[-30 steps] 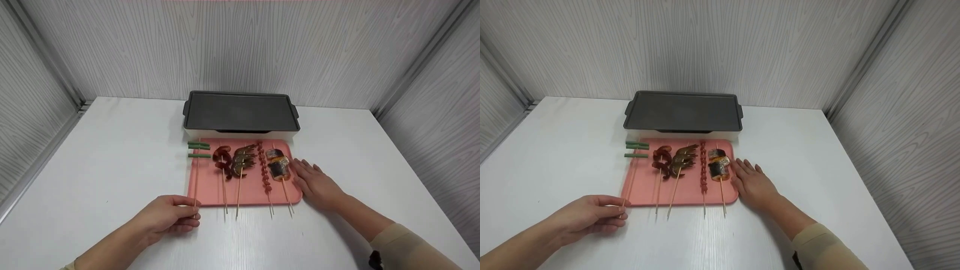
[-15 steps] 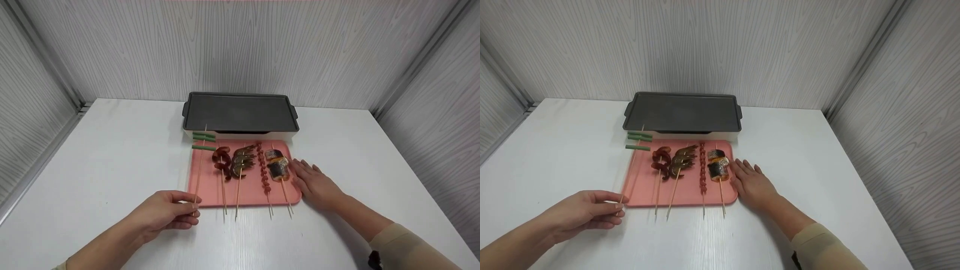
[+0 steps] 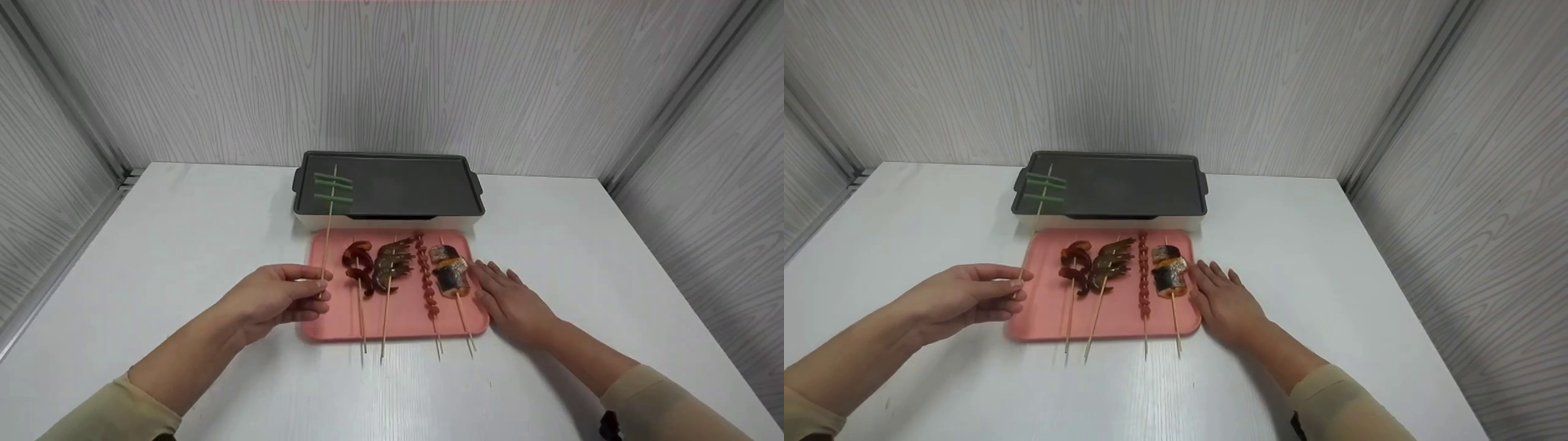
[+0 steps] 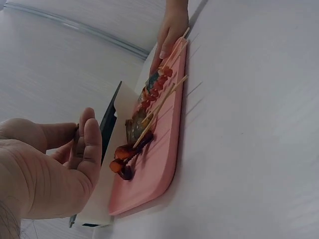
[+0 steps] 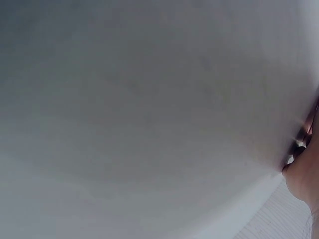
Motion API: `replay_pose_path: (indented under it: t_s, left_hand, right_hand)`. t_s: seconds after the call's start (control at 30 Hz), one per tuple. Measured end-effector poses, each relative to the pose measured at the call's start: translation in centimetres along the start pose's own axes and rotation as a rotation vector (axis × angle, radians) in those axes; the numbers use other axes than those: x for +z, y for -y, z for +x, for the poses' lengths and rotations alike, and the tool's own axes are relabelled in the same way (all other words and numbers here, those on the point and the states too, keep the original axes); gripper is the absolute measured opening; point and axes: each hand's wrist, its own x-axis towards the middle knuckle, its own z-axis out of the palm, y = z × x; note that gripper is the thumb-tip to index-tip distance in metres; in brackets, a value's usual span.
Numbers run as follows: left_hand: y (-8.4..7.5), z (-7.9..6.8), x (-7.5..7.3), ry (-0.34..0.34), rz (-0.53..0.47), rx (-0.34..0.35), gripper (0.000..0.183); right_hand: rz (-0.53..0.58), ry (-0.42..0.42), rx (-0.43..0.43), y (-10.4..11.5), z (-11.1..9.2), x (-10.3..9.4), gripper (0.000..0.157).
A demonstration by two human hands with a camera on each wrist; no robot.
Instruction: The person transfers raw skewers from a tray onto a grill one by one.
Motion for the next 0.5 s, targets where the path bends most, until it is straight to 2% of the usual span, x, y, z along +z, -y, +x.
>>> replay_pose_path:
  t_s: [0.27,0.5]
  left_hand:
    - [-1.7,2.8,-0.7,-0.017,-0.031,0.033,0.034]
    - [-2.4,4.7,-1.5,-0.046,-0.041,0.029,0.037]
  right_hand:
    - [0.004,-0.019,0.012,0.0,-0.2,0.1,0.061]
    - [0.015,-0.026,0.015,0.2,-0.2,0.1,0.061]
